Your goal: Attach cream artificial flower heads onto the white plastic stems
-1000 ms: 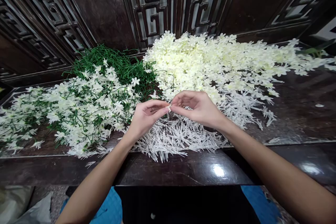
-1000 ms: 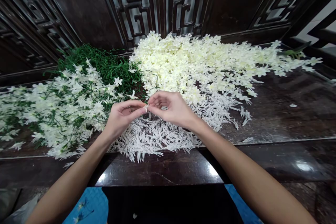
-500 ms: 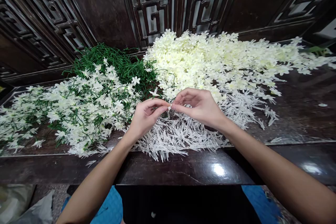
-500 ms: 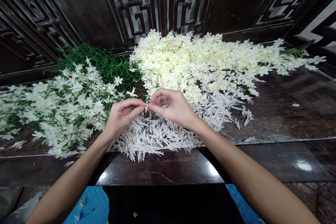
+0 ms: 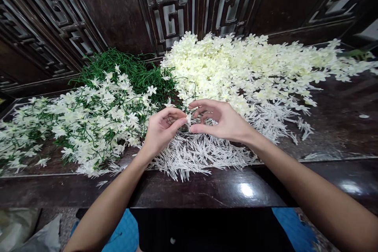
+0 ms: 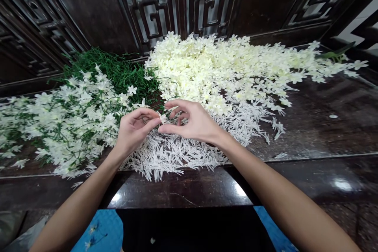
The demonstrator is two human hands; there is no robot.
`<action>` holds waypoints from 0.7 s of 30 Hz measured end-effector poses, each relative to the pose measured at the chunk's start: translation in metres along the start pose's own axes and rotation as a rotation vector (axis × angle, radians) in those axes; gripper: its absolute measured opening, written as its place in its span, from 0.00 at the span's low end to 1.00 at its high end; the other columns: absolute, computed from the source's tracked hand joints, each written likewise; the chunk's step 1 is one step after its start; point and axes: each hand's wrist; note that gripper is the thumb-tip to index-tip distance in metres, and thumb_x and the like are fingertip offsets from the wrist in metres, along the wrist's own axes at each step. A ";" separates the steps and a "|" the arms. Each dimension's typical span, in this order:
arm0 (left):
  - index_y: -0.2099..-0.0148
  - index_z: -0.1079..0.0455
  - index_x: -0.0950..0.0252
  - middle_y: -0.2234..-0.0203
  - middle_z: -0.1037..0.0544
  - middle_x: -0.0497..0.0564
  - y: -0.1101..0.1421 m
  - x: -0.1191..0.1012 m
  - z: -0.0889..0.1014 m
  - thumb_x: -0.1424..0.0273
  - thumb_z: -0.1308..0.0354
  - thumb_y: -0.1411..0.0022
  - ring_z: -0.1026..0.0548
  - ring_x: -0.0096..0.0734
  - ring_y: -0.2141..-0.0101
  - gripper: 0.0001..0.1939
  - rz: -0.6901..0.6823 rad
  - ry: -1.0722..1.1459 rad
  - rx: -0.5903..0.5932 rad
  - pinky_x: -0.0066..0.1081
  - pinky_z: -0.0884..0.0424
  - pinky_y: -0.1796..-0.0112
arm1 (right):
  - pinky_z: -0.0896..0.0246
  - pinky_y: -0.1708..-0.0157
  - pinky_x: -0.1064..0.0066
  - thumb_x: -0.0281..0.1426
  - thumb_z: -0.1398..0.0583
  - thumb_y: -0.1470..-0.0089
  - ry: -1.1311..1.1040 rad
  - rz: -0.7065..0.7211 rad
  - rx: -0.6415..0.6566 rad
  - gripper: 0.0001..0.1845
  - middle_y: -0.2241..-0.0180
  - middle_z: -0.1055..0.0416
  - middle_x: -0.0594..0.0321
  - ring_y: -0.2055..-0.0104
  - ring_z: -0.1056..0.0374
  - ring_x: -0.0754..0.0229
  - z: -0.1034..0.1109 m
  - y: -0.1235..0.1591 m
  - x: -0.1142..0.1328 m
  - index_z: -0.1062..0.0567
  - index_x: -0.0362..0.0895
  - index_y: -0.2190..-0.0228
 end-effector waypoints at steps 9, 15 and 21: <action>0.61 0.27 0.64 0.66 0.23 0.49 -0.001 0.003 0.002 0.80 0.37 0.45 0.24 0.26 0.65 0.09 0.003 0.034 0.018 0.30 0.23 0.61 | 0.31 0.55 0.53 0.34 0.35 0.49 0.010 0.101 -0.095 0.06 0.62 0.24 0.57 0.58 0.28 0.54 -0.005 0.000 -0.003 0.21 0.44 0.69; 0.61 0.30 0.65 0.62 0.26 0.51 -0.003 0.005 0.004 0.79 0.35 0.46 0.25 0.30 0.60 0.11 0.050 -0.093 -0.016 0.34 0.22 0.59 | 0.28 0.70 0.63 0.33 0.36 0.47 -0.022 0.030 -0.103 0.06 0.73 0.26 0.61 0.73 0.29 0.61 0.003 -0.001 -0.002 0.25 0.43 0.68; 0.60 0.31 0.66 0.63 0.24 0.52 -0.002 0.004 0.001 0.81 0.41 0.43 0.22 0.31 0.62 0.09 0.115 0.077 0.066 0.32 0.21 0.60 | 0.27 0.72 0.66 0.31 0.36 0.47 -0.030 0.047 -0.071 0.04 0.73 0.25 0.63 0.74 0.28 0.63 0.009 0.001 0.000 0.25 0.43 0.68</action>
Point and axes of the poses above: each hand's wrist, its own y-axis away from the middle knuckle, its own z-axis out of the back of the hand, x = y × z
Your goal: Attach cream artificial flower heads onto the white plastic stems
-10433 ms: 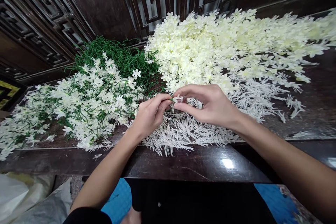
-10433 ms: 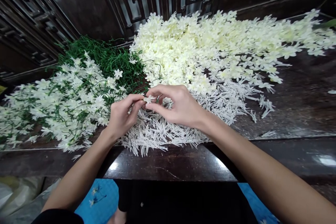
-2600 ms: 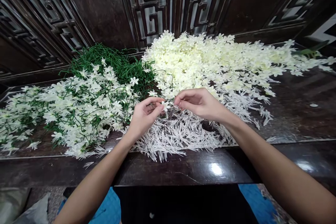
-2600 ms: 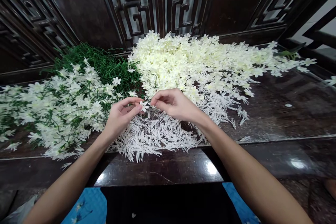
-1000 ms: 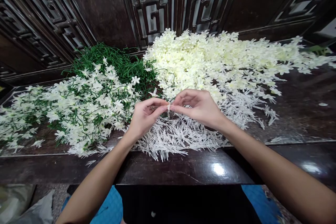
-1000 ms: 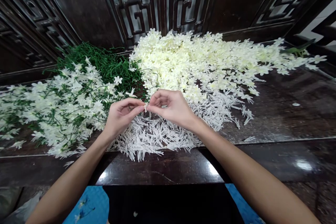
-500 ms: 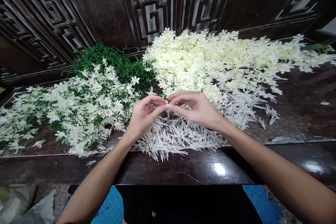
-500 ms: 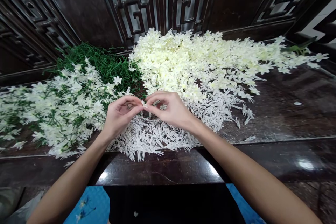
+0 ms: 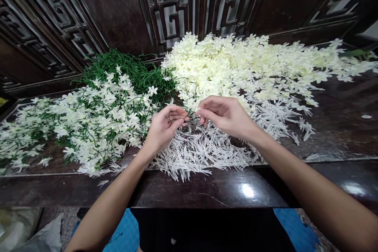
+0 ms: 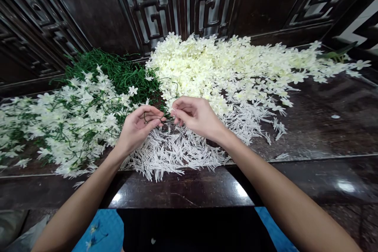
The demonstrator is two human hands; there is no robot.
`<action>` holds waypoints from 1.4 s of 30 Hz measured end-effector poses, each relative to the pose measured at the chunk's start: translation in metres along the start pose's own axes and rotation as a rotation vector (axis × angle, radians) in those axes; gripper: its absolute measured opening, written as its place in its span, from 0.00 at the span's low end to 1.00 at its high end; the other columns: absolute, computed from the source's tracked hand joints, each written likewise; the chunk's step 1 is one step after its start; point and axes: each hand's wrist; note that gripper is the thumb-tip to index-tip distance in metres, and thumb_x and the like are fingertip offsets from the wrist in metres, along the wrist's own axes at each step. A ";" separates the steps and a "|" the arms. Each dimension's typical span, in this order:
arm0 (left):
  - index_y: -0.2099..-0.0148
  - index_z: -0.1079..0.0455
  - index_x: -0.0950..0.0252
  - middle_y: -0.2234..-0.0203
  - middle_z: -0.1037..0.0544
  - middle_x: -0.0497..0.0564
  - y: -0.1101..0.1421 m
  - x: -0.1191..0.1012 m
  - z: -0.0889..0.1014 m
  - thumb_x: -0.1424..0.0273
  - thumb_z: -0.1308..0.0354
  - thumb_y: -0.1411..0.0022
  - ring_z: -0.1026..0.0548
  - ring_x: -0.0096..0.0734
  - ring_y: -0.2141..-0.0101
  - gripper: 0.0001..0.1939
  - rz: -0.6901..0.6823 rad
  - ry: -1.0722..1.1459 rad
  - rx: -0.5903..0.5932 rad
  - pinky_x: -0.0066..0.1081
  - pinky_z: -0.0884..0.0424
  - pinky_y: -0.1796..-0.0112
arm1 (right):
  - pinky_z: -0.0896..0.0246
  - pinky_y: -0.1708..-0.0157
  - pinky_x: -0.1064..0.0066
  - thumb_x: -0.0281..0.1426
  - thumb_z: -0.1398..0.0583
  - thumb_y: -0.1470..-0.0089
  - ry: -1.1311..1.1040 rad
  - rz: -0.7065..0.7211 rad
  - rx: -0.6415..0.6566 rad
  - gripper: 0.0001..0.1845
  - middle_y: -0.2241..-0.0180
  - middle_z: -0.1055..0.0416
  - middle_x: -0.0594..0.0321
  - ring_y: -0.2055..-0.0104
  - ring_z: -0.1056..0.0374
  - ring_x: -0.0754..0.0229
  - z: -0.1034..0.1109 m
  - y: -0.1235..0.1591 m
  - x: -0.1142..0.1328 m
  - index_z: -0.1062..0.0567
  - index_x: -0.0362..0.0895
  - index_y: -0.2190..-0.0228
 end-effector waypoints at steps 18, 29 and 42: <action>0.62 0.23 0.60 0.76 0.25 0.47 0.002 0.006 0.003 0.73 0.42 0.38 0.32 0.26 0.77 0.06 -0.300 -0.484 -0.033 0.28 0.38 0.76 | 0.27 0.72 0.65 0.29 0.40 0.45 0.075 0.108 0.002 0.07 0.72 0.24 0.63 0.72 0.28 0.61 -0.006 0.004 0.002 0.20 0.47 0.66; 0.58 0.25 0.62 0.77 0.31 0.47 0.004 0.004 0.002 0.73 0.46 0.34 0.35 0.28 0.75 0.09 -0.342 -0.565 0.064 0.29 0.38 0.73 | 0.29 0.73 0.64 0.28 0.42 0.44 0.142 0.132 0.049 0.05 0.73 0.26 0.63 0.72 0.29 0.61 -0.011 0.005 0.001 0.24 0.45 0.68; 0.66 0.28 0.60 0.78 0.27 0.46 0.006 0.000 0.000 0.70 0.49 0.34 0.32 0.26 0.77 0.10 -0.135 -0.348 0.150 0.28 0.37 0.75 | 0.36 0.77 0.65 0.27 0.46 0.43 0.370 0.272 0.034 0.07 0.72 0.28 0.61 0.74 0.34 0.61 -0.016 0.005 -0.004 0.27 0.45 0.67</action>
Point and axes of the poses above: each hand's wrist, its own y-axis away from the middle knuckle, its own z-axis out of the back of the hand, x = y × z
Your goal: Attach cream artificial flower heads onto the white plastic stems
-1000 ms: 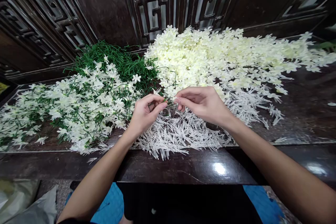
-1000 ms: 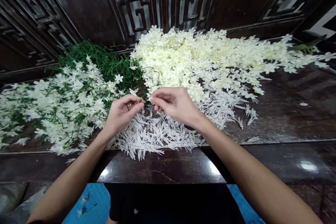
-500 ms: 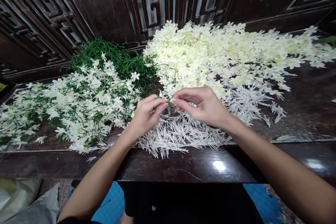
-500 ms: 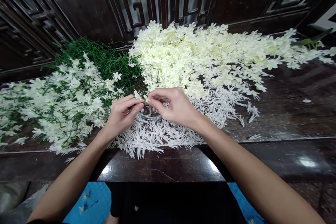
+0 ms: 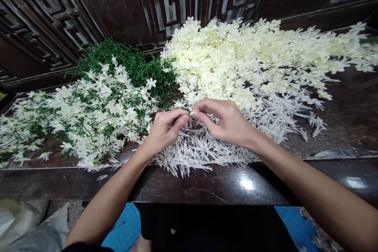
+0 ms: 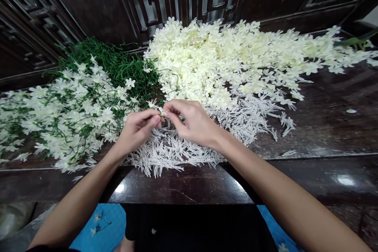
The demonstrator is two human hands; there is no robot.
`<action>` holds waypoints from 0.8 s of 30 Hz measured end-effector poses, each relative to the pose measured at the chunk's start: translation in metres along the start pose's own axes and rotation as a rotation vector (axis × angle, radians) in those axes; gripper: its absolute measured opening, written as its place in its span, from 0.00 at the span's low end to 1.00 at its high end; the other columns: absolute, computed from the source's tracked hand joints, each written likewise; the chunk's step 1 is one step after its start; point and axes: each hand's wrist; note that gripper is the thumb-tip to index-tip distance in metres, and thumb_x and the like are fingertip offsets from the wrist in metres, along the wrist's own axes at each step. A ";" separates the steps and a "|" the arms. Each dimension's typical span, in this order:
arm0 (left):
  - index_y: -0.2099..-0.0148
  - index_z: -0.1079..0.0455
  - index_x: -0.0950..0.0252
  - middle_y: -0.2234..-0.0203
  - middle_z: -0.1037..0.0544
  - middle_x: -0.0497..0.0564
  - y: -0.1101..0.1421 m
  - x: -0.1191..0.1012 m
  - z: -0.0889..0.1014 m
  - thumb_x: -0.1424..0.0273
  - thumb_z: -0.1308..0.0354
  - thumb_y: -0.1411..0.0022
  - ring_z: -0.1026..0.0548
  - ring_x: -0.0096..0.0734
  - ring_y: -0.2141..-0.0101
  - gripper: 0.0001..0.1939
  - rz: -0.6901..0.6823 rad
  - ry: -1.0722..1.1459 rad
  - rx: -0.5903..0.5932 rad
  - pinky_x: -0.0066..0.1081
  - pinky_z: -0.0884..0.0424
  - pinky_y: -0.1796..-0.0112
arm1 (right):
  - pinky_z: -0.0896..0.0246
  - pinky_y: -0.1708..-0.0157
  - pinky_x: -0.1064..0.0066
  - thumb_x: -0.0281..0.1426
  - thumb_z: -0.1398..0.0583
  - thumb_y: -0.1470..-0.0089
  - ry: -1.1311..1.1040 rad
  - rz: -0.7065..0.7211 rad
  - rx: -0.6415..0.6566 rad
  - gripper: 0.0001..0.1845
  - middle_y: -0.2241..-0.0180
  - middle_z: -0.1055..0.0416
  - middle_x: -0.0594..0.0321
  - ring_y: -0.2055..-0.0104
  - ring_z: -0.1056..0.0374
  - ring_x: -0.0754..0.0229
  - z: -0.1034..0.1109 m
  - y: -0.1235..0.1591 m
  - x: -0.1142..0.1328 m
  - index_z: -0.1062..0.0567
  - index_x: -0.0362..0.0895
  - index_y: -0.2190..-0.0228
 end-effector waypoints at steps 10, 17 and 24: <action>0.66 0.24 0.59 0.77 0.23 0.47 0.001 0.000 -0.003 0.70 0.48 0.35 0.31 0.25 0.78 0.11 0.034 0.020 -0.027 0.27 0.37 0.78 | 0.34 0.77 0.63 0.27 0.47 0.42 0.082 0.068 -0.045 0.08 0.72 0.26 0.61 0.73 0.31 0.59 -0.006 0.004 -0.002 0.28 0.46 0.66; 0.66 0.24 0.60 0.78 0.24 0.47 0.003 0.001 -0.006 0.72 0.48 0.35 0.29 0.26 0.75 0.12 0.014 0.014 -0.062 0.26 0.35 0.77 | 0.31 0.79 0.68 0.22 0.48 0.42 0.125 0.157 -0.078 0.10 0.73 0.26 0.62 0.73 0.29 0.61 -0.009 0.004 -0.001 0.29 0.44 0.66; 0.68 0.25 0.62 0.79 0.24 0.47 0.003 0.003 -0.007 0.74 0.49 0.35 0.29 0.26 0.75 0.12 -0.043 -0.048 -0.085 0.26 0.37 0.77 | 0.29 0.78 0.72 0.18 0.49 0.42 0.191 0.235 -0.111 0.11 0.73 0.26 0.62 0.73 0.28 0.63 -0.012 0.005 -0.002 0.30 0.43 0.64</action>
Point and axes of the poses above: each hand's wrist, its own y-axis away from the middle knuckle, its own z-axis out of the back of the hand, x = y × z
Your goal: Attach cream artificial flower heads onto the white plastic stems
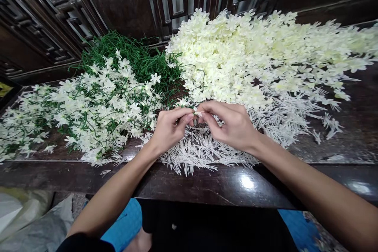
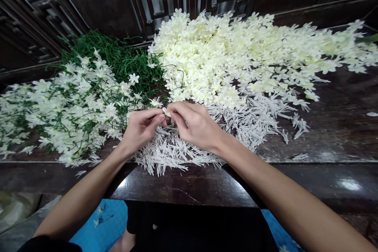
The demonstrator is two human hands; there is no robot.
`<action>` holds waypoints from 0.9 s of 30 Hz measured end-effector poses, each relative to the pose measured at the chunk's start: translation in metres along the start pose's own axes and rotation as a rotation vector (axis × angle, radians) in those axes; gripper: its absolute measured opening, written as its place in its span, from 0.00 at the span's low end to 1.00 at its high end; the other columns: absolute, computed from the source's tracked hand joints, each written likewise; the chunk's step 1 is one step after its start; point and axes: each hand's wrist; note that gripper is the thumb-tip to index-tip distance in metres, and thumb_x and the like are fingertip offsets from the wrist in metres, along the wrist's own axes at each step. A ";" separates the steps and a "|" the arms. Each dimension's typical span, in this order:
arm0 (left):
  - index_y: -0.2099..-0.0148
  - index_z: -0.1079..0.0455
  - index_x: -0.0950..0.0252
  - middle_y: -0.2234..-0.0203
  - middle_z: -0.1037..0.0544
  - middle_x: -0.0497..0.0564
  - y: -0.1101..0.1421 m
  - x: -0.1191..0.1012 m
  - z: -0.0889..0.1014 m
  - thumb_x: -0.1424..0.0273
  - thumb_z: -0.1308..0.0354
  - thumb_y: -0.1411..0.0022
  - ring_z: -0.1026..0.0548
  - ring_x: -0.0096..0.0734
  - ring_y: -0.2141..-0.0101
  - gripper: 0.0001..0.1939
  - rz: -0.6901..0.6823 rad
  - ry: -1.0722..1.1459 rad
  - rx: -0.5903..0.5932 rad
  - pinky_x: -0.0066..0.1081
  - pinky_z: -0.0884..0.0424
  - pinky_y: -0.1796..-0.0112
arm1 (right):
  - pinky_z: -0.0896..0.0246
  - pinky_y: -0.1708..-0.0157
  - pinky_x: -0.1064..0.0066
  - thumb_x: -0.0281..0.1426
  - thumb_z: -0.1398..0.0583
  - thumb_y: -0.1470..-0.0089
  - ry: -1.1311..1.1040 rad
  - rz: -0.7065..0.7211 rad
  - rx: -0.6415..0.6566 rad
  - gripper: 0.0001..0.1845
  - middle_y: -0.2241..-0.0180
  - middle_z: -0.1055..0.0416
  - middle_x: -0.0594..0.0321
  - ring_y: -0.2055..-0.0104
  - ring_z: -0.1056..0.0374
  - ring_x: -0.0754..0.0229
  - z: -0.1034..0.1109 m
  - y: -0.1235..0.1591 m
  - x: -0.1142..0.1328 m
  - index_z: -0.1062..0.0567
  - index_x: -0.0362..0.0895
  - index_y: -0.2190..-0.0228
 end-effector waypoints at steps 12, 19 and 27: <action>0.69 0.27 0.64 0.81 0.27 0.46 0.002 0.002 -0.003 0.80 0.49 0.38 0.33 0.26 0.78 0.12 -0.164 -0.156 -0.064 0.28 0.36 0.75 | 0.27 0.75 0.70 0.16 0.49 0.42 0.224 0.136 -0.088 0.13 0.71 0.23 0.58 0.72 0.27 0.62 -0.006 0.003 0.004 0.28 0.40 0.63; 0.57 0.26 0.63 0.73 0.22 0.48 -0.006 0.006 0.008 0.75 0.45 0.36 0.28 0.29 0.73 0.08 -0.199 -0.264 -0.067 0.31 0.31 0.70 | 0.28 0.77 0.69 0.22 0.46 0.41 0.064 -0.039 -0.016 0.09 0.71 0.24 0.61 0.72 0.27 0.61 0.005 -0.003 -0.003 0.27 0.42 0.62; 0.62 0.26 0.62 0.65 0.21 0.51 -0.010 0.005 0.019 0.79 0.41 0.41 0.22 0.30 0.64 0.08 -0.060 -0.030 -0.281 0.32 0.22 0.65 | 0.26 0.73 0.65 0.26 0.43 0.41 -0.092 -0.200 -0.095 0.05 0.71 0.26 0.60 0.70 0.27 0.60 0.015 -0.009 -0.016 0.26 0.42 0.65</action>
Point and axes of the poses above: each hand's wrist, its own y-axis away from the middle knuckle, its own z-axis out of the back of the hand, x = y × z
